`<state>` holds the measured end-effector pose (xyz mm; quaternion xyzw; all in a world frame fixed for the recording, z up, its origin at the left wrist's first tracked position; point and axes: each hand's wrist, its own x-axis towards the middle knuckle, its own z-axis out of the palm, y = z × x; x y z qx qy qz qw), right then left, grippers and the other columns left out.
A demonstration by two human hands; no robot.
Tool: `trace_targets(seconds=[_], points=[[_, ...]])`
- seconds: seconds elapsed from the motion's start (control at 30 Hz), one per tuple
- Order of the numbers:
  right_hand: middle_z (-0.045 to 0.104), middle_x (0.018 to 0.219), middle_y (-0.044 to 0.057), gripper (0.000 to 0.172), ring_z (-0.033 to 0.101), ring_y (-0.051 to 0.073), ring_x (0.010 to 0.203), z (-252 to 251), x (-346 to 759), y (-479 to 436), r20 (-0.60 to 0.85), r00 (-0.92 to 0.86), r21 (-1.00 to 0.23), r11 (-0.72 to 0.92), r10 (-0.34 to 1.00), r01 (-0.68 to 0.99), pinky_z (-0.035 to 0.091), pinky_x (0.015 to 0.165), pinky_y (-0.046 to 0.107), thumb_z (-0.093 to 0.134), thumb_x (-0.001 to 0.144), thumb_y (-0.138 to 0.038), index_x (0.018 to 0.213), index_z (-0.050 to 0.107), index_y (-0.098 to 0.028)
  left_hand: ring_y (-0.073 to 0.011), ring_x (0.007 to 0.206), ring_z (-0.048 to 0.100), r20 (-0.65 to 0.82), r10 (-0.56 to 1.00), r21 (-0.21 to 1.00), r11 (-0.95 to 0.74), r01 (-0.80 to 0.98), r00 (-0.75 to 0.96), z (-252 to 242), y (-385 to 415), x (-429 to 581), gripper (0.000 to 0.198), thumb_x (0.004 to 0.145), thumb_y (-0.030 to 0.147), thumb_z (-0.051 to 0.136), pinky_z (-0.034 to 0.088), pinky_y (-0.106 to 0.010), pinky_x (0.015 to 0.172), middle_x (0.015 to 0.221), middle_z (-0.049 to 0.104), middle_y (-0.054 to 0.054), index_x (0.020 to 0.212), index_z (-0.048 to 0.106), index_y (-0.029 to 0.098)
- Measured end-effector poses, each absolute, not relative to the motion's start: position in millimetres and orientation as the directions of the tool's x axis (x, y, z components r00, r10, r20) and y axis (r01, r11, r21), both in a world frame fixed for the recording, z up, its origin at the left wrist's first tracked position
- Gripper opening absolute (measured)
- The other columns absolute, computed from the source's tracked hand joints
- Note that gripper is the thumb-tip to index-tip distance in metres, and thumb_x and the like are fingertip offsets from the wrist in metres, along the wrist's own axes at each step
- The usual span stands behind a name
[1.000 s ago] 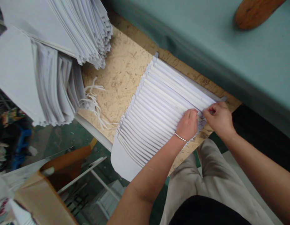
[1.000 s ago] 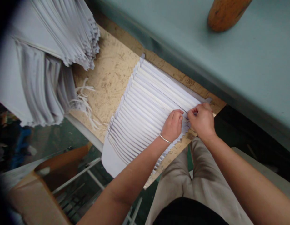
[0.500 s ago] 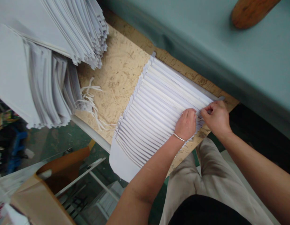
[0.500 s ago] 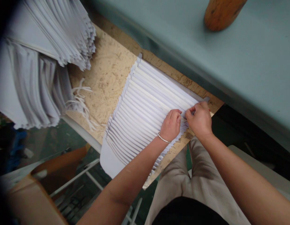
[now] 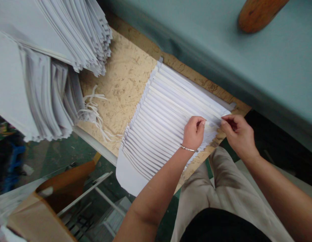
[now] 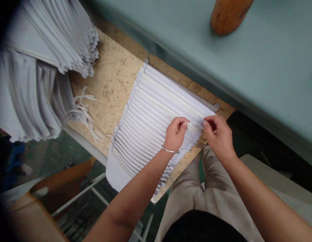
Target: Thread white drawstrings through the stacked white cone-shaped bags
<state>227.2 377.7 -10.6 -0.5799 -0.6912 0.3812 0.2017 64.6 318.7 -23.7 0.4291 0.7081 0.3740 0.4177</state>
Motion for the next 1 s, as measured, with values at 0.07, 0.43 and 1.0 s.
trace_targets(seconds=[0.07,0.43,1.0], points=[[0.063,0.093,0.006,0.024,0.059,0.019,0.080,-5.0,225.1,370.0,-0.226,-0.353,-0.820,0.018,0.908,0.572,0.047,0.071,0.032,0.056,0.089,-0.040,0.098,0.067,-0.021,-0.0156,0.092,0.061,-0.300,0.910,0.887,0.376,0.267,-0.287,-22.0,319.4,62.3,0.018,0.096,0.029,0.044,0.050,-0.028,0.081,0.095,0.065,-0.006,0.097,0.059,0.018],[0.064,0.078,0.003,0.023,0.056,0.016,0.068,-13.8,200.7,372.4,-0.353,-0.312,-0.848,-0.161,0.882,0.505,0.044,0.064,0.029,0.062,0.084,-0.040,0.084,0.067,-0.017,-0.0153,0.087,0.061,-0.304,0.920,0.866,0.375,0.331,-0.248,-28.2,326.1,58.5,0.014,0.094,0.026,0.047,0.049,-0.028,0.079,0.089,0.065,-0.004,0.091,0.058,0.018],[0.059,0.070,0.001,0.023,0.051,0.012,0.060,-18.0,219.6,365.0,-0.426,-0.214,-0.803,-0.258,0.879,0.537,0.039,0.057,0.024,0.062,0.082,-0.040,0.083,0.065,-0.016,-0.0144,0.077,0.059,-0.395,0.911,0.765,0.397,0.507,-0.117,-17.6,332.6,64.9,0.013,0.090,0.025,0.050,0.045,-0.025,0.072,0.083,0.065,-0.002,0.086,0.061,0.018]])
